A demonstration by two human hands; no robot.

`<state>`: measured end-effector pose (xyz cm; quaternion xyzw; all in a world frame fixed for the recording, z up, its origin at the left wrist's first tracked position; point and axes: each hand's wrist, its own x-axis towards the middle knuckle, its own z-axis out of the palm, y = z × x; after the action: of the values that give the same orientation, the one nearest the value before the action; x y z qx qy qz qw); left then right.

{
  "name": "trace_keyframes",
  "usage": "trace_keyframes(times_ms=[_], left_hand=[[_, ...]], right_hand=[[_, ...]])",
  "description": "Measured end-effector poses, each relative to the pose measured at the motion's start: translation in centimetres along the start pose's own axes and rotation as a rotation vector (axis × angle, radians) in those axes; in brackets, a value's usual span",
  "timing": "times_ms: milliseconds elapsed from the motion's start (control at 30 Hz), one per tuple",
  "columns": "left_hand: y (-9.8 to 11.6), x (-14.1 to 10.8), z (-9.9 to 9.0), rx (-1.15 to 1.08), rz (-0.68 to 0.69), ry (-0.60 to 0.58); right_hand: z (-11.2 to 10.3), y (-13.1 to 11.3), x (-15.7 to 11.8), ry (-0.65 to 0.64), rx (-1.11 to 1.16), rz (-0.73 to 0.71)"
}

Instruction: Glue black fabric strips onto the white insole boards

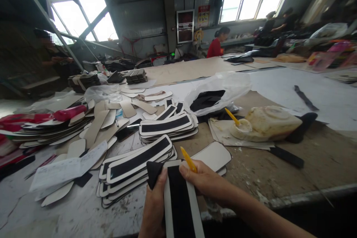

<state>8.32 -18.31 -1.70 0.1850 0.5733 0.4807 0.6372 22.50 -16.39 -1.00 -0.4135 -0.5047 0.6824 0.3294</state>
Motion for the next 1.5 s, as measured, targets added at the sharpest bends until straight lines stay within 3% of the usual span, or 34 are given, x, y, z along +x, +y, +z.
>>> trace_keyframes(times_ms=[100,300,567,800,1033,1133,1300,1433,1500], left_hand=[[-0.2,0.1,-0.1,-0.011,-0.045,-0.017],[-0.4,-0.1,-1.0,0.026,0.040,-0.159],[-0.5,-0.1,-1.4,-0.038,-0.013,-0.147],[-0.8,0.2,-1.2,-0.140,-0.029,-0.148],[-1.2,0.6,-1.3,-0.024,0.093,-0.088],[-1.1,0.7,-1.2,-0.048,0.141,-0.039],[0.0,0.3,-0.5,-0.062,0.002,-0.092],[0.2,0.4,-0.5,-0.052,0.083,-0.039],[-0.1,0.9,-0.6,-0.093,0.049,-0.055]], right_hand=[[-0.2,0.2,0.2,0.035,0.015,0.028],[-0.2,0.4,0.5,0.085,-0.020,0.042],[0.0,0.9,0.7,0.093,-0.077,-0.059],[0.2,0.1,0.5,0.009,-0.026,-0.094],[0.5,0.3,1.3,0.223,-0.160,-0.028],[0.6,0.2,1.5,0.237,-0.197,-0.064],[0.5,0.3,1.5,0.200,-0.204,-0.077],[0.4,0.5,1.8,0.233,-0.322,-0.048],[0.5,0.6,2.0,0.244,-0.337,-0.030]])
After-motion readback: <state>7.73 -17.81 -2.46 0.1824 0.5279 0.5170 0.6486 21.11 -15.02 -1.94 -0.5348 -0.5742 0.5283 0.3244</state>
